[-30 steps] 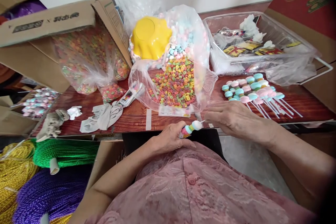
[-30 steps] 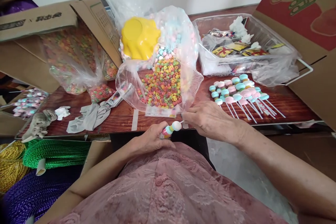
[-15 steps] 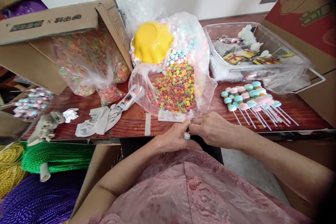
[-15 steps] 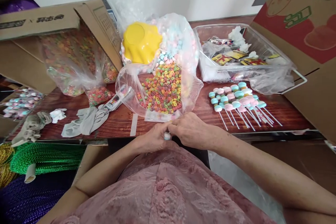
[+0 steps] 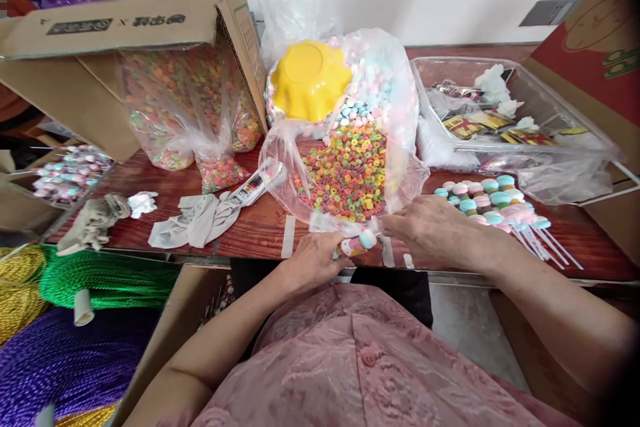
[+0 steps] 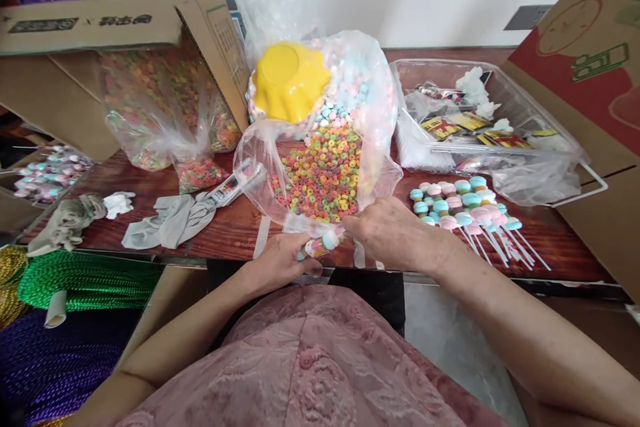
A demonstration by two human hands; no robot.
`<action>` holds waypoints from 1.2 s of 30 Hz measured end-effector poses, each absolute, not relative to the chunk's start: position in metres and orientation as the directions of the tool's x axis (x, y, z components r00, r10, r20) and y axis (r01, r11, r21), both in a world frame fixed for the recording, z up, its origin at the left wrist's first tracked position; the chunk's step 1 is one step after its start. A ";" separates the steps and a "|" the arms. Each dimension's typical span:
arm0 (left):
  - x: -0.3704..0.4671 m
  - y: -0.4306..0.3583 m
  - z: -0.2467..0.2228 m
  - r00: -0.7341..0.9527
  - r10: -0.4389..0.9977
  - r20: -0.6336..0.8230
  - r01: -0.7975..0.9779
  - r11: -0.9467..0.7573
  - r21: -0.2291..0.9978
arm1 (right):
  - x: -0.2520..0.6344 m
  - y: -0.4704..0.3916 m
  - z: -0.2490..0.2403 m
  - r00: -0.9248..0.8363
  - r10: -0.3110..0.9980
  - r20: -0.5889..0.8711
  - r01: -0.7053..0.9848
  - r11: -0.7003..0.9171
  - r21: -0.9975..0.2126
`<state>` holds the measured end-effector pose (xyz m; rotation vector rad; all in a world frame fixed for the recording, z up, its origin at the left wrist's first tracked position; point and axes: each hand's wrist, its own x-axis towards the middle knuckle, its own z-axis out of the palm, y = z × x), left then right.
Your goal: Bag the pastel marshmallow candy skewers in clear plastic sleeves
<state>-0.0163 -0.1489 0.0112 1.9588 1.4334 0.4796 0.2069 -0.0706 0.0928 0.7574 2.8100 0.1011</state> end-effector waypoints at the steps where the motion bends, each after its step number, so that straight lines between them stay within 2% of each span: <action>1: -0.015 -0.148 0.011 0.343 0.936 -0.075 0.698 -0.200 0.688 | 0.205 -0.070 0.092 -0.842 0.494 -0.217 0.480 0.870 0.117; 7: -0.006 -0.138 0.004 0.379 0.918 -0.115 0.502 -0.099 0.859 | 0.183 -0.069 0.086 -0.856 0.384 -0.345 0.397 0.917 0.034; 9: -0.008 -0.135 0.000 0.362 0.923 -0.134 0.426 -0.036 0.904 | 0.182 -0.069 0.088 -0.870 0.380 -0.315 0.394 0.919 0.021; 11: -0.011 -0.134 -0.002 0.328 0.934 -0.141 0.373 0.009 0.928 | 0.187 -0.069 0.092 -0.901 0.372 -0.223 0.384 0.923 -0.011; 14: -0.017 -0.134 -0.002 0.291 0.948 -0.130 0.342 0.024 0.939 | 0.197 -0.072 0.098 -0.920 0.391 -0.036 0.393 0.917 -0.063; 17: -0.018 -0.136 0.000 0.298 0.946 -0.130 0.352 0.018 0.936 | 0.202 -0.076 0.098 -0.915 0.401 0.046 0.397 0.914 -0.077; 21: -0.015 -0.141 0.000 0.288 0.947 -0.143 0.372 0.027 0.928 | 0.203 -0.078 0.097 -0.915 0.394 0.079 0.391 0.919 -0.057; 26: -0.018 -0.145 -0.002 0.309 0.940 -0.143 0.309 0.043 0.950 | 0.210 -0.077 0.105 -0.904 0.407 0.130 0.405 0.913 -0.040; 30: -0.018 -0.146 0.000 0.352 0.925 -0.142 0.252 0.053 0.966 | 0.206 -0.078 0.101 -0.918 0.381 0.109 0.376 0.924 -0.063; 36: -0.013 -0.145 0.003 0.453 0.889 -0.067 0.197 -0.027 0.980 | 0.190 -0.079 0.084 -0.944 0.323 0.073 0.318 0.945 -0.072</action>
